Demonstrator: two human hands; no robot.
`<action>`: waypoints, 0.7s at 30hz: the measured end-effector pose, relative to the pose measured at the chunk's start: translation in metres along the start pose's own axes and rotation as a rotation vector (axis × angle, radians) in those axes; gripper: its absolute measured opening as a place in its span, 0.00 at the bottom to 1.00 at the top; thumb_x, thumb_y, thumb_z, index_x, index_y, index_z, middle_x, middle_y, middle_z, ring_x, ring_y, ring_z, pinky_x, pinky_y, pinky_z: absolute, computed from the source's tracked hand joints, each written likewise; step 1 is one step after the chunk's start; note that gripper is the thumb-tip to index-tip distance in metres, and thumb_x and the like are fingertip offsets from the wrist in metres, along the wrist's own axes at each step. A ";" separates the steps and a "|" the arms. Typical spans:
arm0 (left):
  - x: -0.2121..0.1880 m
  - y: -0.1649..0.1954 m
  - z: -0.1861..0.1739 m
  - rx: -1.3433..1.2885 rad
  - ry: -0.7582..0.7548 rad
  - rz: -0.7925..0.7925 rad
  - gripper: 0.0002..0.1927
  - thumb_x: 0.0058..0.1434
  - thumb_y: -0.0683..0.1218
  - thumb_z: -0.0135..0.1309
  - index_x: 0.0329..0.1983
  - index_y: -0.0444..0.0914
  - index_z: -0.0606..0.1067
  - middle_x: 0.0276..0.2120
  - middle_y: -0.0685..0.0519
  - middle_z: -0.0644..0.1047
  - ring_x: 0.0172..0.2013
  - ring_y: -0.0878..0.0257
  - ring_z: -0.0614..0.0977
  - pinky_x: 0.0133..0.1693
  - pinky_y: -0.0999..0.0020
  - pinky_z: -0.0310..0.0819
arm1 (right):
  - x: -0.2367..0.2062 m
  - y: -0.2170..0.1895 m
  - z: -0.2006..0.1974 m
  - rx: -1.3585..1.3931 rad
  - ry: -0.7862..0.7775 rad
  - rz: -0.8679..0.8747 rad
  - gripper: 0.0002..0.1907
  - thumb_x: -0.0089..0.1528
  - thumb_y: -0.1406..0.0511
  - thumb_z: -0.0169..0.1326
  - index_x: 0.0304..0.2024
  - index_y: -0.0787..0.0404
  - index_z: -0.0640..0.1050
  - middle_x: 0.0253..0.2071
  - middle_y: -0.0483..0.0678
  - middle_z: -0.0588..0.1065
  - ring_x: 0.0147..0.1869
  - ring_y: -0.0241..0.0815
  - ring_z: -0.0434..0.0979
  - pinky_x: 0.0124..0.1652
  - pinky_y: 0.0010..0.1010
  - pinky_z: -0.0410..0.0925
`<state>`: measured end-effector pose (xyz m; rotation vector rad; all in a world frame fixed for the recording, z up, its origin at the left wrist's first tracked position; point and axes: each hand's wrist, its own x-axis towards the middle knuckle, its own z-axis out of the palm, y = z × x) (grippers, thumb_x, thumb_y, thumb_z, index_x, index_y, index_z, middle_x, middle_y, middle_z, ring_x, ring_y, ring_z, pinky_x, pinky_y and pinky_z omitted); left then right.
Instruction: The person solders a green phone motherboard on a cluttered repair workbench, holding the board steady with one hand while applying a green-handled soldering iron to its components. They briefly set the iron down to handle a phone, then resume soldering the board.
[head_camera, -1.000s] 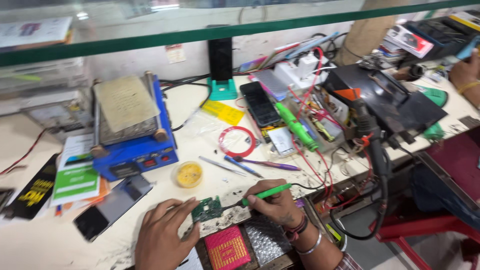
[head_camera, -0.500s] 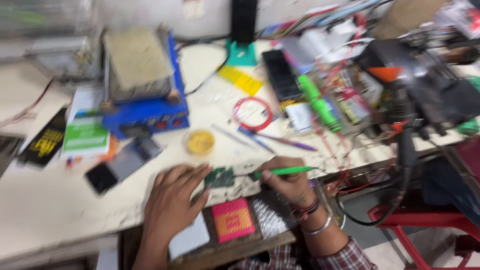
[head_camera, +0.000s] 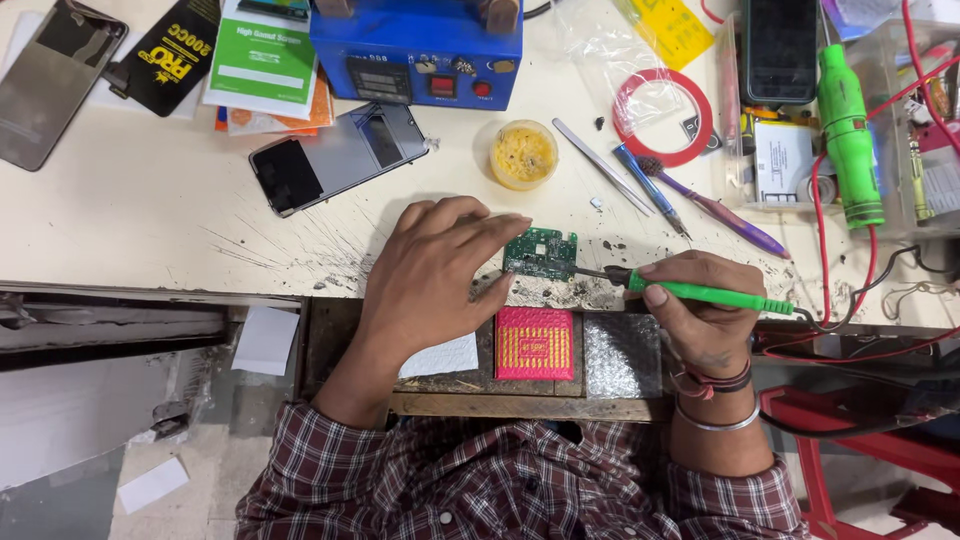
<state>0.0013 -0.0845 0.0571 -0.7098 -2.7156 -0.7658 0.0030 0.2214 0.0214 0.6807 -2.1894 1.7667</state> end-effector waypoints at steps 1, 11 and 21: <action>0.000 0.000 0.000 0.005 0.002 0.009 0.27 0.57 0.51 0.62 0.61 0.45 0.76 0.52 0.57 0.82 0.58 0.59 0.74 0.60 0.57 0.64 | 0.000 0.001 -0.001 -0.007 -0.007 -0.003 0.04 0.64 0.73 0.60 0.40 0.69 0.80 0.36 0.54 0.80 0.34 0.39 0.84 0.36 0.24 0.76; -0.001 0.000 0.003 0.054 -0.007 0.007 0.26 0.56 0.51 0.62 0.60 0.45 0.78 0.56 0.59 0.81 0.58 0.60 0.74 0.60 0.57 0.64 | 0.001 0.000 -0.001 -0.016 -0.035 0.020 0.03 0.63 0.74 0.59 0.40 0.70 0.80 0.36 0.55 0.80 0.35 0.40 0.84 0.37 0.24 0.76; -0.001 0.000 0.006 0.046 -0.014 -0.006 0.24 0.57 0.52 0.61 0.58 0.47 0.79 0.55 0.60 0.81 0.59 0.60 0.74 0.60 0.57 0.63 | 0.002 -0.002 -0.001 -0.049 -0.052 0.009 0.04 0.63 0.73 0.60 0.40 0.69 0.81 0.35 0.55 0.81 0.34 0.39 0.84 0.36 0.24 0.76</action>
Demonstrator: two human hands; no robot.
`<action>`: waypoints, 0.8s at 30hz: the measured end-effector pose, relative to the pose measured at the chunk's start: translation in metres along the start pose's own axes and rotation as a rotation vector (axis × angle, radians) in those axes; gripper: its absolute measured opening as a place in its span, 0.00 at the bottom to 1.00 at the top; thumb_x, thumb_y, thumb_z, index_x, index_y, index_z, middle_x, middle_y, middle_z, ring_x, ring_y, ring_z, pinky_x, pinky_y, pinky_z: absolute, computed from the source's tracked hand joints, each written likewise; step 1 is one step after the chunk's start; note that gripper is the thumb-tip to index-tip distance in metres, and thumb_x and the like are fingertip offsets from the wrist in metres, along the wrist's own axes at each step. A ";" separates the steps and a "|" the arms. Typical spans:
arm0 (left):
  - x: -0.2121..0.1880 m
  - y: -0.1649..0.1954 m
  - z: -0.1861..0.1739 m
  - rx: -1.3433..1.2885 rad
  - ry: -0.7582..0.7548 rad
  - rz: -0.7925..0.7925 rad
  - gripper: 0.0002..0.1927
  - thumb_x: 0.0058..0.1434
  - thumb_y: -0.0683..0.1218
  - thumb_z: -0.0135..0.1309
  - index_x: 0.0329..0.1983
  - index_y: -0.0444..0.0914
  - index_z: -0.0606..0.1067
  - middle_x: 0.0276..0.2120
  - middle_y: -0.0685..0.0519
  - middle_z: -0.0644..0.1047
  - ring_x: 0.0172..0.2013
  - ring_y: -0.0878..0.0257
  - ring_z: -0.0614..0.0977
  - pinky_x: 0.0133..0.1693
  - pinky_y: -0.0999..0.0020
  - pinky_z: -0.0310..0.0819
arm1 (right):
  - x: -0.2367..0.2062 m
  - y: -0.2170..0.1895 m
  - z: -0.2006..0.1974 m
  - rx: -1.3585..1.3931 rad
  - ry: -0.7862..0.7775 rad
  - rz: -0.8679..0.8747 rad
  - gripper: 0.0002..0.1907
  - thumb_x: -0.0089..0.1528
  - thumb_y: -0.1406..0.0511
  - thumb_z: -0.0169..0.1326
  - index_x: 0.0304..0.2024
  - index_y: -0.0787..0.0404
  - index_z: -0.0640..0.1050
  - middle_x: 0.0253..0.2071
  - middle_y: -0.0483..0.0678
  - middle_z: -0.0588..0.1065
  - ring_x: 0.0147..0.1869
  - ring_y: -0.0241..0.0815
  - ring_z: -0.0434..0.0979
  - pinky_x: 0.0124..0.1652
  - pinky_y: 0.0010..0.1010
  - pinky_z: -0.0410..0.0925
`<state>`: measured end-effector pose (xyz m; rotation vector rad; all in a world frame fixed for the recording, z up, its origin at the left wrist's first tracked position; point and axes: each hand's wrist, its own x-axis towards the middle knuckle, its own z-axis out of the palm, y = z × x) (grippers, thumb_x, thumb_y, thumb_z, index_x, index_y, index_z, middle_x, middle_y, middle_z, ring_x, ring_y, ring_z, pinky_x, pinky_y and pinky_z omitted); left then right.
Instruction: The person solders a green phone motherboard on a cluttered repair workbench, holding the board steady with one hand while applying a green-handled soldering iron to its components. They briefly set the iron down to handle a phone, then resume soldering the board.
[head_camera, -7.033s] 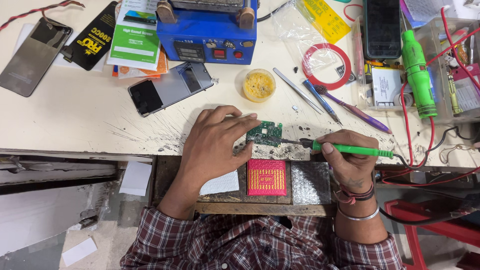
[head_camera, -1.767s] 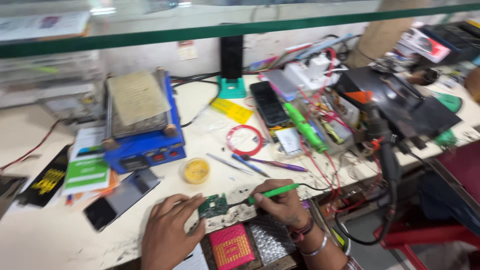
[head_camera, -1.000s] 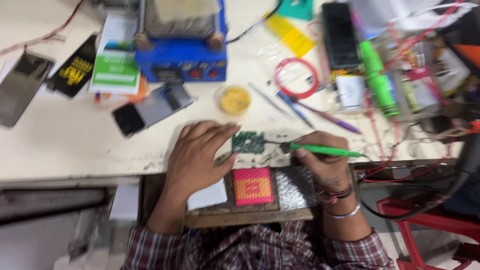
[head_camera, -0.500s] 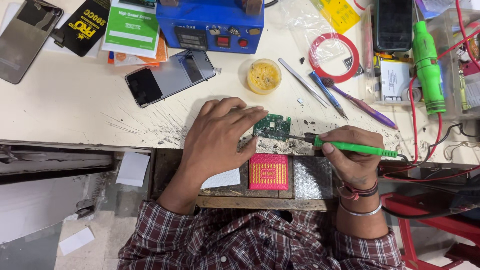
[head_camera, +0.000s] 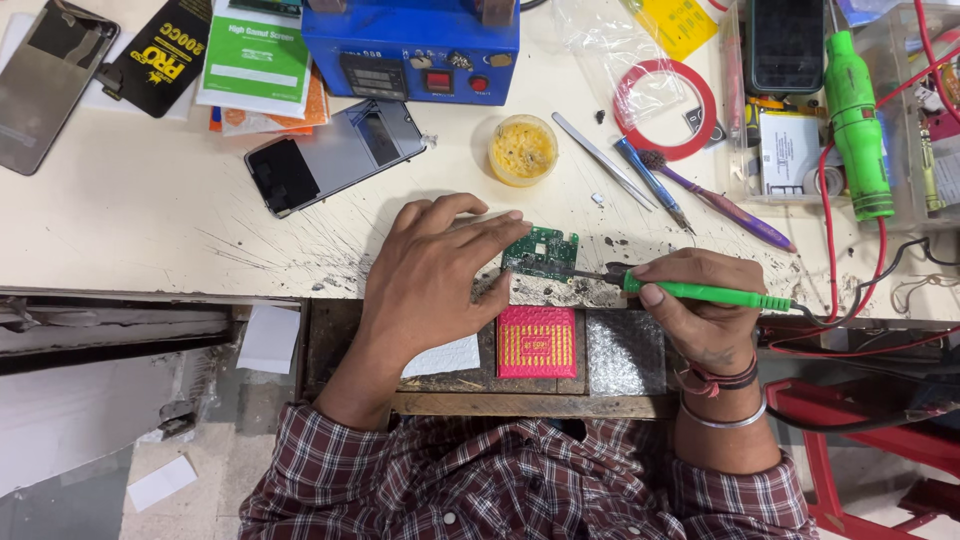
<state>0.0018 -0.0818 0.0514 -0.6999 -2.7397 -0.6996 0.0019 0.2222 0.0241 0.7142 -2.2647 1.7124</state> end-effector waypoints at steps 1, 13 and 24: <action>0.000 0.000 0.000 -0.001 -0.001 -0.002 0.24 0.57 0.52 0.61 0.59 0.47 0.79 0.55 0.60 0.81 0.59 0.60 0.74 0.59 0.57 0.63 | 0.000 0.000 0.000 0.005 0.001 0.001 0.04 0.63 0.73 0.60 0.40 0.69 0.81 0.35 0.55 0.81 0.34 0.39 0.84 0.36 0.24 0.76; 0.000 0.000 0.000 -0.011 0.000 -0.002 0.24 0.57 0.51 0.61 0.59 0.47 0.79 0.55 0.60 0.81 0.59 0.60 0.74 0.59 0.58 0.64 | 0.003 -0.001 0.000 -0.013 -0.011 -0.005 0.05 0.62 0.73 0.60 0.40 0.69 0.81 0.35 0.54 0.81 0.36 0.39 0.84 0.38 0.25 0.75; 0.001 0.001 -0.003 0.001 0.006 0.018 0.25 0.55 0.50 0.60 0.58 0.45 0.79 0.56 0.59 0.81 0.59 0.58 0.73 0.59 0.57 0.63 | 0.005 -0.002 0.002 -0.013 -0.028 -0.009 0.05 0.61 0.74 0.60 0.40 0.69 0.81 0.35 0.54 0.81 0.37 0.40 0.84 0.38 0.25 0.75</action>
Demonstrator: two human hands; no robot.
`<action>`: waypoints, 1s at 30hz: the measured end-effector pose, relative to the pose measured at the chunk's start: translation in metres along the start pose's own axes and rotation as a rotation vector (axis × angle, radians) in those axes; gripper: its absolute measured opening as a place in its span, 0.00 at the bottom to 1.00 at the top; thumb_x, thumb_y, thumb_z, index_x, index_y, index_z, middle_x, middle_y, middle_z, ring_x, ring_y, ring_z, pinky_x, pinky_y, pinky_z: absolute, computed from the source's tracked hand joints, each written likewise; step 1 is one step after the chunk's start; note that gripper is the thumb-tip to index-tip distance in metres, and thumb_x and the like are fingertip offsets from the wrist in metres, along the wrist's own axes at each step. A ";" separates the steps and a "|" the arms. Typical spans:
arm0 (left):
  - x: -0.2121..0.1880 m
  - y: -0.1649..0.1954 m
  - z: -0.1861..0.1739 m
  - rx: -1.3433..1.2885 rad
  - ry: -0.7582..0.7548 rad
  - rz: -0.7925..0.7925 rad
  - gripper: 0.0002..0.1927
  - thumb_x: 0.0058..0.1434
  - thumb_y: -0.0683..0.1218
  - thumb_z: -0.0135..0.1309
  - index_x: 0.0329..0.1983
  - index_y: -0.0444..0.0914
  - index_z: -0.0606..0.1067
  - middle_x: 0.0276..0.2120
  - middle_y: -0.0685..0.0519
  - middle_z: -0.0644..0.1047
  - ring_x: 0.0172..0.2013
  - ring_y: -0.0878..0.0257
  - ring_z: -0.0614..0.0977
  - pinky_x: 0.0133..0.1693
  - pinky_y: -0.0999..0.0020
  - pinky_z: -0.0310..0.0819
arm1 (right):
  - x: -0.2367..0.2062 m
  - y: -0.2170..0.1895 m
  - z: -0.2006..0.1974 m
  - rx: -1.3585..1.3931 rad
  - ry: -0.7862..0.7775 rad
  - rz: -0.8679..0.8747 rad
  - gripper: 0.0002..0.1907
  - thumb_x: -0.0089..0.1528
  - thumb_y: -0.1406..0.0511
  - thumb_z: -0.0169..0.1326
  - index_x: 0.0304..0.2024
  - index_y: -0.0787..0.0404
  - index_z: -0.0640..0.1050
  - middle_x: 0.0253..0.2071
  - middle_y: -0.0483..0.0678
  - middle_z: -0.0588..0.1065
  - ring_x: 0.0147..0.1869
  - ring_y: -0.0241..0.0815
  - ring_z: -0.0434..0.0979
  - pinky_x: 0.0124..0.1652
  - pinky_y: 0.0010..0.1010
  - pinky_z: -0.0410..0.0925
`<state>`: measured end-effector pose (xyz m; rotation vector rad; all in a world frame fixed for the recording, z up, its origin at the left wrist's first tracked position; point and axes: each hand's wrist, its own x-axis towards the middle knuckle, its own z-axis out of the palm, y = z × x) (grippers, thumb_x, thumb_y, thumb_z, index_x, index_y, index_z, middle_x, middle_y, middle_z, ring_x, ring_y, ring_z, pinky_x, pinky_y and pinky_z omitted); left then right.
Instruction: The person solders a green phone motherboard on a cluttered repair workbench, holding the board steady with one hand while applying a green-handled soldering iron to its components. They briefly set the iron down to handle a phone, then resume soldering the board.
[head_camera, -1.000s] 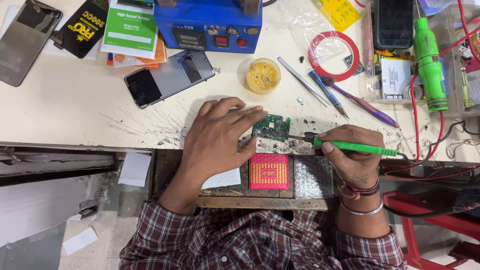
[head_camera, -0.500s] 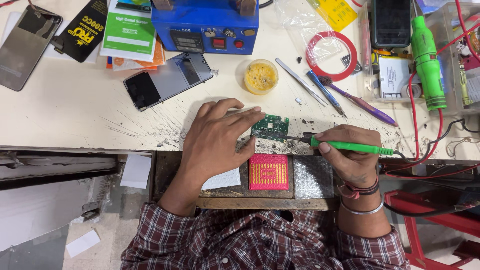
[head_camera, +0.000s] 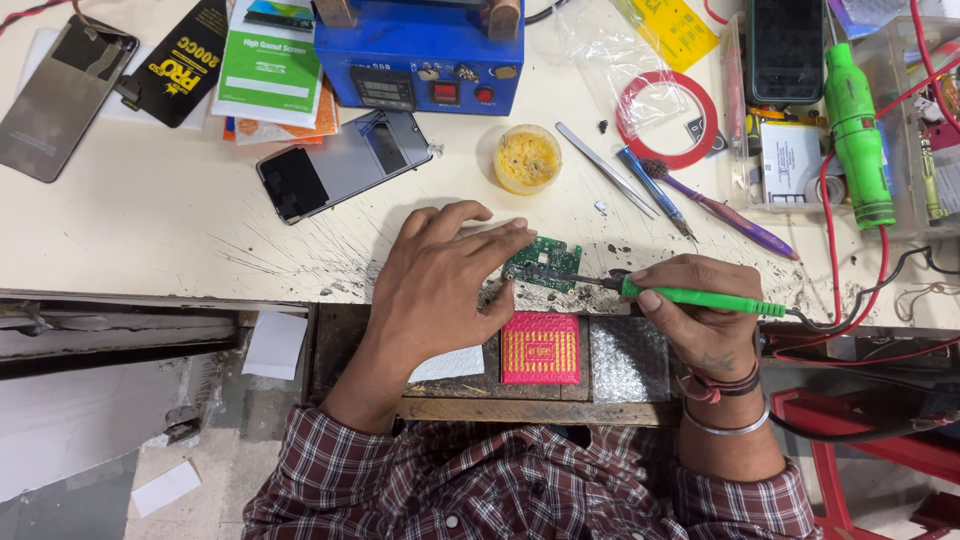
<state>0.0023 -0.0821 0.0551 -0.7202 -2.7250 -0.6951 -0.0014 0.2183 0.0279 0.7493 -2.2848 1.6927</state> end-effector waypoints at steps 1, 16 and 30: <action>0.000 0.000 0.000 0.002 0.002 0.002 0.25 0.55 0.50 0.60 0.58 0.46 0.79 0.56 0.59 0.81 0.59 0.58 0.73 0.59 0.57 0.63 | -0.001 0.000 0.001 0.023 0.011 0.011 0.05 0.62 0.74 0.60 0.40 0.69 0.81 0.36 0.55 0.81 0.37 0.40 0.84 0.39 0.26 0.76; -0.001 0.000 0.003 0.021 -0.006 -0.005 0.26 0.56 0.50 0.60 0.59 0.46 0.78 0.57 0.59 0.81 0.59 0.58 0.74 0.59 0.56 0.64 | -0.001 -0.002 0.000 0.003 -0.026 0.029 0.05 0.61 0.74 0.61 0.39 0.69 0.81 0.36 0.54 0.81 0.36 0.39 0.83 0.38 0.24 0.75; 0.002 0.007 0.007 0.009 -0.004 -0.095 0.31 0.54 0.59 0.64 0.61 0.46 0.76 0.54 0.57 0.82 0.60 0.57 0.73 0.61 0.55 0.61 | -0.001 -0.002 0.003 0.031 -0.002 0.063 0.05 0.61 0.74 0.62 0.40 0.69 0.82 0.36 0.54 0.81 0.37 0.39 0.83 0.39 0.25 0.75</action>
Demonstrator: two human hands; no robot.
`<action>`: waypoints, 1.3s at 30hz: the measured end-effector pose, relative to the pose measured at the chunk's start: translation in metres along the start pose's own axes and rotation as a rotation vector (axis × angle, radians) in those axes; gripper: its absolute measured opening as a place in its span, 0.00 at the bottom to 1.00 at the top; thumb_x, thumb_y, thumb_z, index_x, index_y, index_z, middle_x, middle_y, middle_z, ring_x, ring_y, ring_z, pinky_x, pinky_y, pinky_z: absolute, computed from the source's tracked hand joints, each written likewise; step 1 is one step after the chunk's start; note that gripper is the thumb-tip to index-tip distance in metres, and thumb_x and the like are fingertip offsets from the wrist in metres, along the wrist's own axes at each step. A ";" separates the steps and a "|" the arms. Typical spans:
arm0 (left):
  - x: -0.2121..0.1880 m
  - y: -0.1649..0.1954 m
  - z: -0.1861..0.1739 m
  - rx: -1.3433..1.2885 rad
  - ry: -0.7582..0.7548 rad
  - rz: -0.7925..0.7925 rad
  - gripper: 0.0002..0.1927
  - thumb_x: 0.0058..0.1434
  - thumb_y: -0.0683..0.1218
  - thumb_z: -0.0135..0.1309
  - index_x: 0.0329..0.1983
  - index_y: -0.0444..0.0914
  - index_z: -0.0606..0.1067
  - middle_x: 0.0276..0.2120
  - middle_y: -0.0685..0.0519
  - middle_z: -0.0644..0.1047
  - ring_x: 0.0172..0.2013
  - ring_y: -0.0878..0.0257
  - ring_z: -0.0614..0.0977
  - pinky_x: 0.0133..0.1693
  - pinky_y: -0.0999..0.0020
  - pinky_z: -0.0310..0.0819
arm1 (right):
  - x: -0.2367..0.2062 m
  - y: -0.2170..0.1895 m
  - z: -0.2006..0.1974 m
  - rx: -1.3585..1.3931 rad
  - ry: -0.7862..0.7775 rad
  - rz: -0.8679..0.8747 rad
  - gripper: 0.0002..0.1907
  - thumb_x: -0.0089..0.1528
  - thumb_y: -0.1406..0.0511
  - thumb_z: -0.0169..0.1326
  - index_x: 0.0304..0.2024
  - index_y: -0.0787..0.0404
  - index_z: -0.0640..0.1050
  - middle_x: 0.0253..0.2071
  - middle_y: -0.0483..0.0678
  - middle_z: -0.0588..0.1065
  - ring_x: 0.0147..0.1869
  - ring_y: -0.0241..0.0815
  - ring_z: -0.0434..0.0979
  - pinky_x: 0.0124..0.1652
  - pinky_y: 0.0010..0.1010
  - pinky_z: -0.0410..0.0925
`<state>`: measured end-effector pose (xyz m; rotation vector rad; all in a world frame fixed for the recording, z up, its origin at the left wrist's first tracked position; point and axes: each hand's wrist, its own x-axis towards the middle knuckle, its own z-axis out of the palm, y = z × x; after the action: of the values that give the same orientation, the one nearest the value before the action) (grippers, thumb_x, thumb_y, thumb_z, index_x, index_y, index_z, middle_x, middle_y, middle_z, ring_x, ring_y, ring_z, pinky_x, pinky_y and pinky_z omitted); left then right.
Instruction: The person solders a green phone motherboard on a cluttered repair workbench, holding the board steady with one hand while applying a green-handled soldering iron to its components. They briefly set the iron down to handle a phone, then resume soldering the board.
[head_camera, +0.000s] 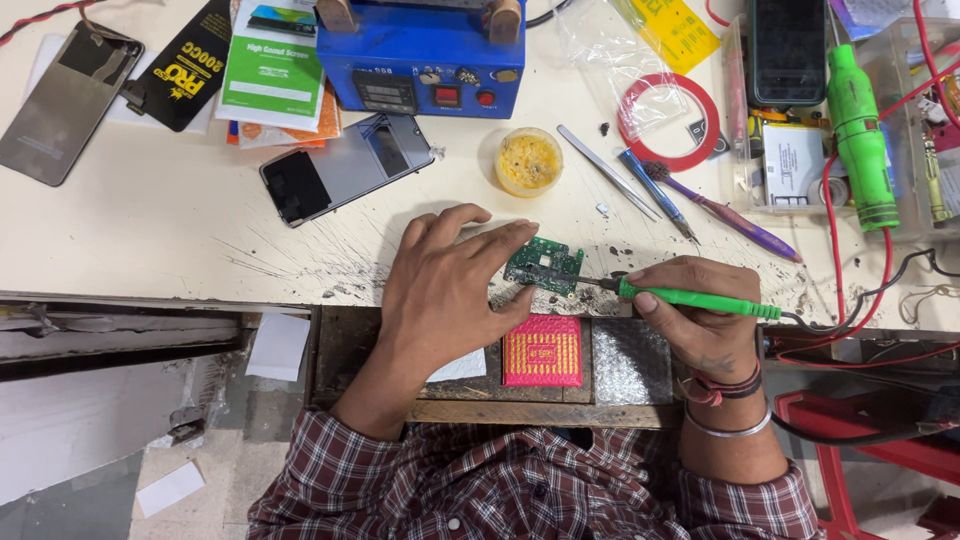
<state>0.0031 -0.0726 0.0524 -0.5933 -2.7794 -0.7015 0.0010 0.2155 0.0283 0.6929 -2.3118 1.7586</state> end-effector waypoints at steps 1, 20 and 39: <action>0.001 0.001 0.001 -0.003 -0.008 -0.024 0.32 0.54 0.59 0.65 0.61 0.47 0.76 0.53 0.57 0.82 0.61 0.57 0.73 0.61 0.55 0.60 | 0.000 0.000 0.000 0.001 0.003 0.003 0.05 0.61 0.74 0.61 0.40 0.69 0.82 0.36 0.54 0.81 0.37 0.39 0.83 0.39 0.25 0.75; -0.001 0.008 0.008 -0.028 -0.001 -0.106 0.31 0.52 0.59 0.66 0.60 0.48 0.77 0.52 0.58 0.83 0.62 0.59 0.71 0.63 0.55 0.56 | 0.000 0.001 0.000 0.028 0.014 0.002 0.05 0.62 0.75 0.60 0.41 0.70 0.81 0.37 0.55 0.81 0.38 0.40 0.84 0.40 0.26 0.76; -0.002 0.007 0.009 -0.033 0.005 -0.100 0.32 0.52 0.59 0.66 0.61 0.48 0.77 0.53 0.58 0.82 0.63 0.59 0.71 0.63 0.54 0.56 | -0.001 0.004 -0.001 0.046 0.003 0.011 0.05 0.61 0.75 0.60 0.41 0.69 0.81 0.37 0.55 0.81 0.39 0.41 0.84 0.41 0.26 0.77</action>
<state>0.0071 -0.0634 0.0462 -0.4606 -2.8136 -0.7687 0.0000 0.2179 0.0250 0.6856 -2.2843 1.8223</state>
